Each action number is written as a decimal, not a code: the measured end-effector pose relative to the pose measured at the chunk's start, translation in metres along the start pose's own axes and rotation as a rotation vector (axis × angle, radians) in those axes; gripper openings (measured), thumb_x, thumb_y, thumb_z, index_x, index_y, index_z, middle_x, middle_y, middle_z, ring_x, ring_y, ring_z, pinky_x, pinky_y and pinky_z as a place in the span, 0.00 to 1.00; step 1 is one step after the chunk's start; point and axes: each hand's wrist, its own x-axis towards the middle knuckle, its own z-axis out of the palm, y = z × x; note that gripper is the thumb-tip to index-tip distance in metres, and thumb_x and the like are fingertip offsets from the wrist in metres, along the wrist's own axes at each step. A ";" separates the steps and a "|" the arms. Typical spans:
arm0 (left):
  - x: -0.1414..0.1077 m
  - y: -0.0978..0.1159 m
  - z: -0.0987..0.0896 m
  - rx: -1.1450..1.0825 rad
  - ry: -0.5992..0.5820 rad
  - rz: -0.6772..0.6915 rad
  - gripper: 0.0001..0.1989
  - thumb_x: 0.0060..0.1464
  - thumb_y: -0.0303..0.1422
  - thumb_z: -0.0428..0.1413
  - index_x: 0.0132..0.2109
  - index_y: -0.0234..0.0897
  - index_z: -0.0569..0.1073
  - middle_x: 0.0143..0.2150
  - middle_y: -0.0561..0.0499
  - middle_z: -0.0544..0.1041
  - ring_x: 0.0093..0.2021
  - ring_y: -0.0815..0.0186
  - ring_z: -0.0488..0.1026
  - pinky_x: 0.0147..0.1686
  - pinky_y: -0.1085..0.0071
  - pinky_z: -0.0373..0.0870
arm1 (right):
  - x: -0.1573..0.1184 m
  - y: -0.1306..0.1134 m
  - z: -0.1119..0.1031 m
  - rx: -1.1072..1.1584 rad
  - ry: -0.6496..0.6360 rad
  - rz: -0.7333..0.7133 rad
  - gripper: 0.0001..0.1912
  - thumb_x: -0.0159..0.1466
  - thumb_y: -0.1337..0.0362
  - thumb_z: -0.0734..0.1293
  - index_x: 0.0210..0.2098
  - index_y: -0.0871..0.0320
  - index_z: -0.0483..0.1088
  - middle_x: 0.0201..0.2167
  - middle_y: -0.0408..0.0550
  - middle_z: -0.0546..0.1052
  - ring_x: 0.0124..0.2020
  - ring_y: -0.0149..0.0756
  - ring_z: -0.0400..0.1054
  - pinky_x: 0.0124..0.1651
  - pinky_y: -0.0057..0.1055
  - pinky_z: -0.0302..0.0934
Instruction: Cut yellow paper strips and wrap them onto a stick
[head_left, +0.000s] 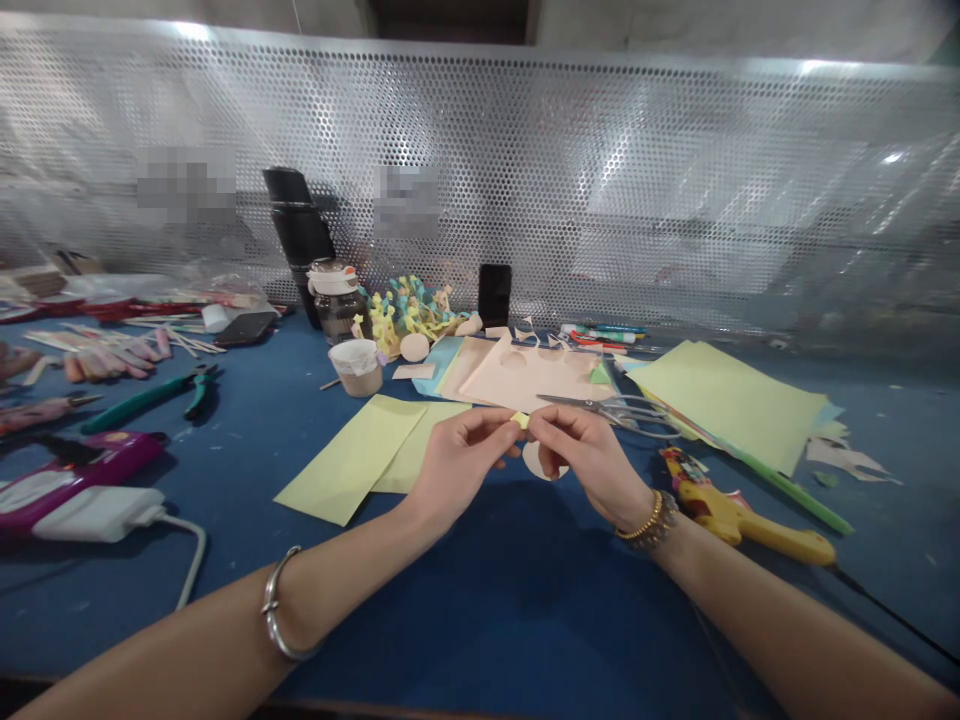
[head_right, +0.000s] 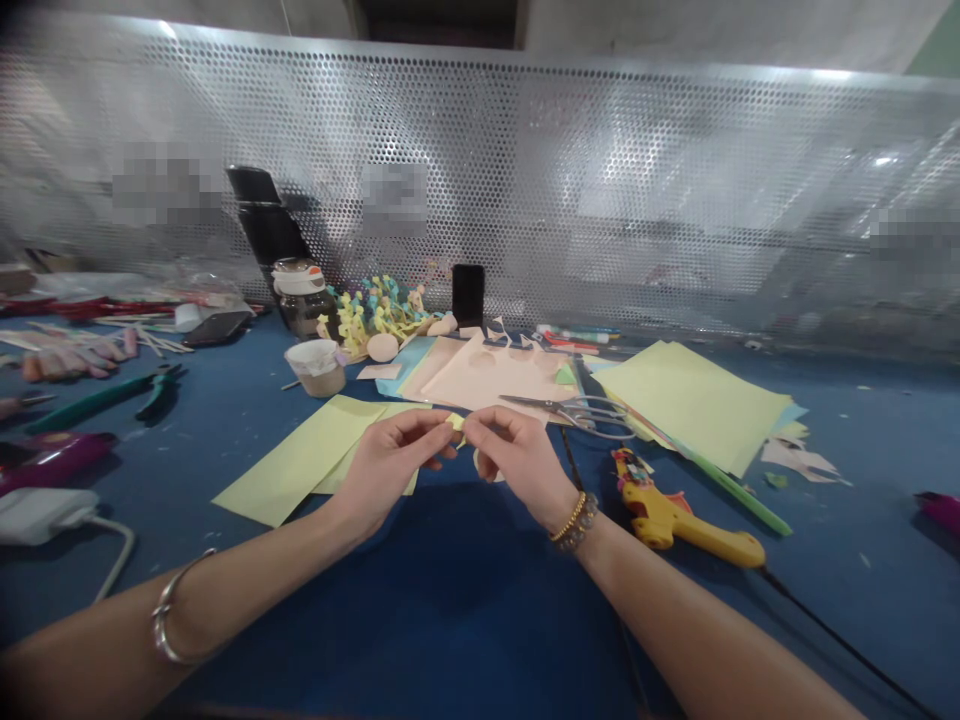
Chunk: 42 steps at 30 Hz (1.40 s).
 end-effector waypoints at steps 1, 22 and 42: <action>0.000 0.000 0.000 0.002 0.008 0.001 0.12 0.49 0.39 0.60 0.38 0.35 0.78 0.31 0.49 0.79 0.31 0.66 0.74 0.29 0.73 0.68 | 0.000 0.000 0.000 0.019 0.010 0.003 0.14 0.59 0.54 0.67 0.30 0.59 0.70 0.15 0.37 0.67 0.16 0.24 0.58 0.20 0.24 0.54; -0.001 0.004 0.001 0.028 0.017 0.006 0.12 0.49 0.37 0.60 0.39 0.36 0.79 0.30 0.50 0.78 0.31 0.67 0.73 0.29 0.74 0.68 | -0.001 -0.003 -0.001 0.009 0.031 -0.069 0.08 0.58 0.60 0.69 0.31 0.58 0.70 0.14 0.36 0.67 0.16 0.25 0.59 0.22 0.25 0.56; -0.001 0.005 0.001 0.034 0.008 0.010 0.12 0.48 0.37 0.60 0.39 0.36 0.79 0.31 0.49 0.79 0.30 0.66 0.73 0.28 0.73 0.68 | -0.001 -0.002 -0.001 -0.009 0.004 -0.068 0.10 0.59 0.57 0.68 0.32 0.58 0.70 0.14 0.37 0.68 0.16 0.26 0.61 0.21 0.25 0.57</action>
